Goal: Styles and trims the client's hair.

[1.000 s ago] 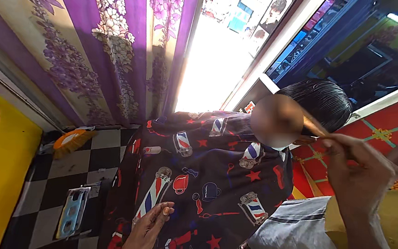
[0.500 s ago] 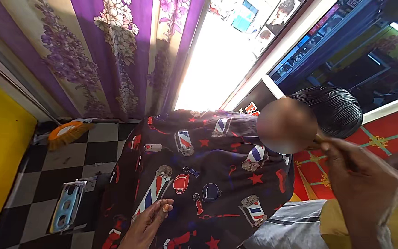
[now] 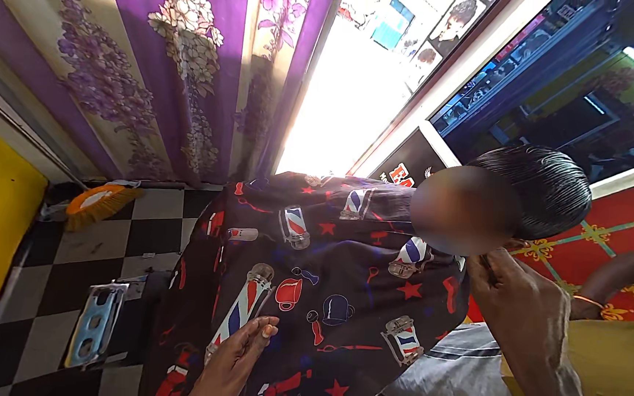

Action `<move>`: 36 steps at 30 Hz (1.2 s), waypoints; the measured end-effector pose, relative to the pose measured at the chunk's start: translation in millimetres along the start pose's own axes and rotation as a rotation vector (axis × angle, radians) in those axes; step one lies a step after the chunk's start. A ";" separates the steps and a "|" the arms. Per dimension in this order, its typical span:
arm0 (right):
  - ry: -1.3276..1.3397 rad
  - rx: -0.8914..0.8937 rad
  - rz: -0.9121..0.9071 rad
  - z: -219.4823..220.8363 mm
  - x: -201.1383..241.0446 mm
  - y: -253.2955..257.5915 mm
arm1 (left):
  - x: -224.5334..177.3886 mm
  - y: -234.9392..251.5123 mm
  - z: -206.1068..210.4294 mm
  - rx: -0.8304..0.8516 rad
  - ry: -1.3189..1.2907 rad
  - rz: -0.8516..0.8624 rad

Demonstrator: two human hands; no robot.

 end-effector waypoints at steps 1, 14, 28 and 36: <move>0.011 0.004 -0.013 -4.0 2.8 1.8 | 0.5 0.1 -1.2 -0.002 -0.005 -0.001; -0.128 0.035 0.116 -52.2 22.5 55.3 | 10.6 18.4 -27.2 0.047 -0.028 -0.009; -0.248 0.189 0.315 -68.2 36.0 120.3 | 39.9 35.2 -97.9 0.111 -0.065 -0.057; -0.311 0.415 0.449 -36.9 52.7 119.0 | 44.2 38.5 -108.7 0.085 -0.103 -0.045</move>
Point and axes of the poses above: each hand's wrist, its own y-axis towards the middle knuckle, its own z-axis out of the palm, x = y × z, the point moved 8 cm from there along y, towards the middle knuckle, and after that the axes turned 15 degrees about x, right-handed, at the moved point
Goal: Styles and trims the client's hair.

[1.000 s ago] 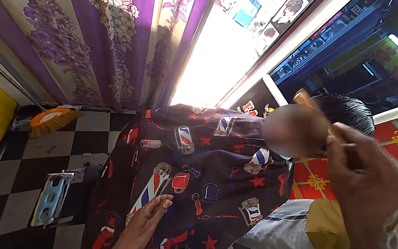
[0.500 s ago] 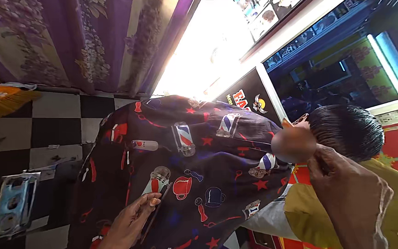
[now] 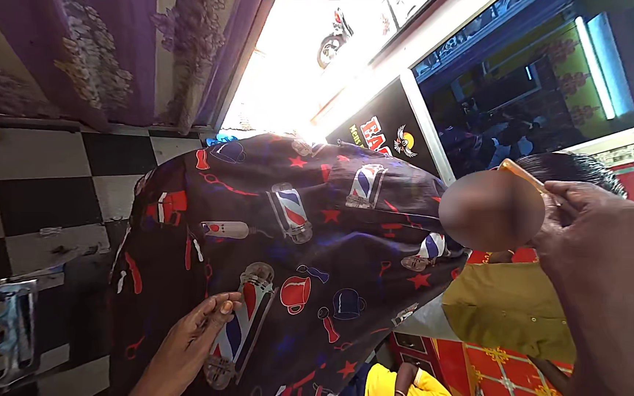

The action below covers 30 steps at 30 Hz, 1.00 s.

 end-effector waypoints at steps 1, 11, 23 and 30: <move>-0.026 0.018 -0.005 3.1 9.6 -4.0 | 0.1 -1.5 -0.3 0.000 0.003 -0.004; 0.365 -0.113 -0.222 9.6 -22.6 -44.1 | -19.0 -17.9 0.8 0.001 0.023 -0.057; 0.461 -0.361 -0.264 60.7 -105.1 -56.8 | -49.2 -31.2 49.7 -0.076 0.116 0.005; 0.552 -0.413 -0.489 94.9 -99.2 -53.2 | -56.5 -54.7 93.5 -0.147 0.137 -0.002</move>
Point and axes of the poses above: each hand's wrist, its own y-axis towards the middle knuckle, its own z-axis out of the palm, x = y × z, the point moved 8 cm from there along y, towards the middle knuckle, and after that the axes turned 15 degrees about x, right-handed, at the moved point
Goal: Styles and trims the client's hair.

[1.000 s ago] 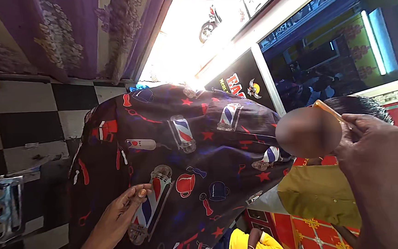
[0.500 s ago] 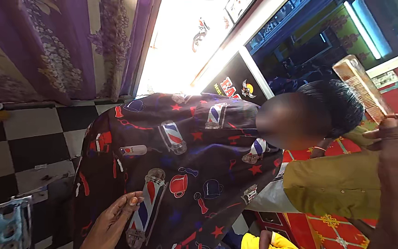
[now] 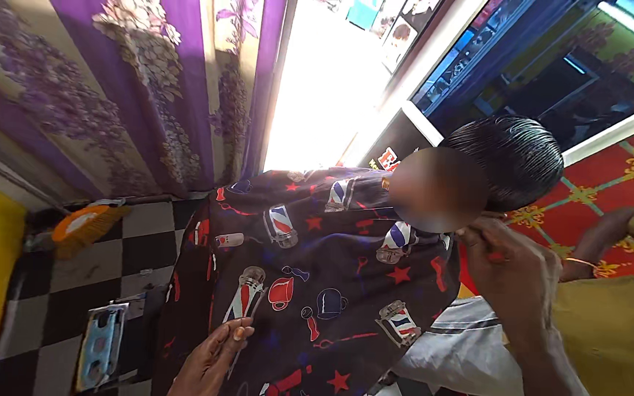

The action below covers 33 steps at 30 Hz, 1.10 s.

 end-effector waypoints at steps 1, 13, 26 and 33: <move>0.102 -0.018 -0.014 -10.8 -9.8 0.2 | -0.8 -3.6 4.3 -0.014 0.000 -0.004; 0.105 -0.146 -0.079 13.1 -47.2 -10.9 | -9.5 -35.7 48.4 -0.159 0.018 -0.014; 0.253 -0.210 -0.253 26.2 -74.5 -7.6 | 4.8 -80.4 88.5 -0.265 0.055 -0.047; 0.700 0.196 -0.411 132.9 5.4 -30.9 | -0.5 -99.0 83.5 -0.287 0.024 0.017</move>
Point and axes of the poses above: each hand's wrist, its own y-axis towards the middle knuckle, its own z-axis out of the palm, x = y × z, the point moved 8 cm from there along y, towards the middle knuckle, and after that the axes turned 15 degrees about x, right-handed, at the moved point
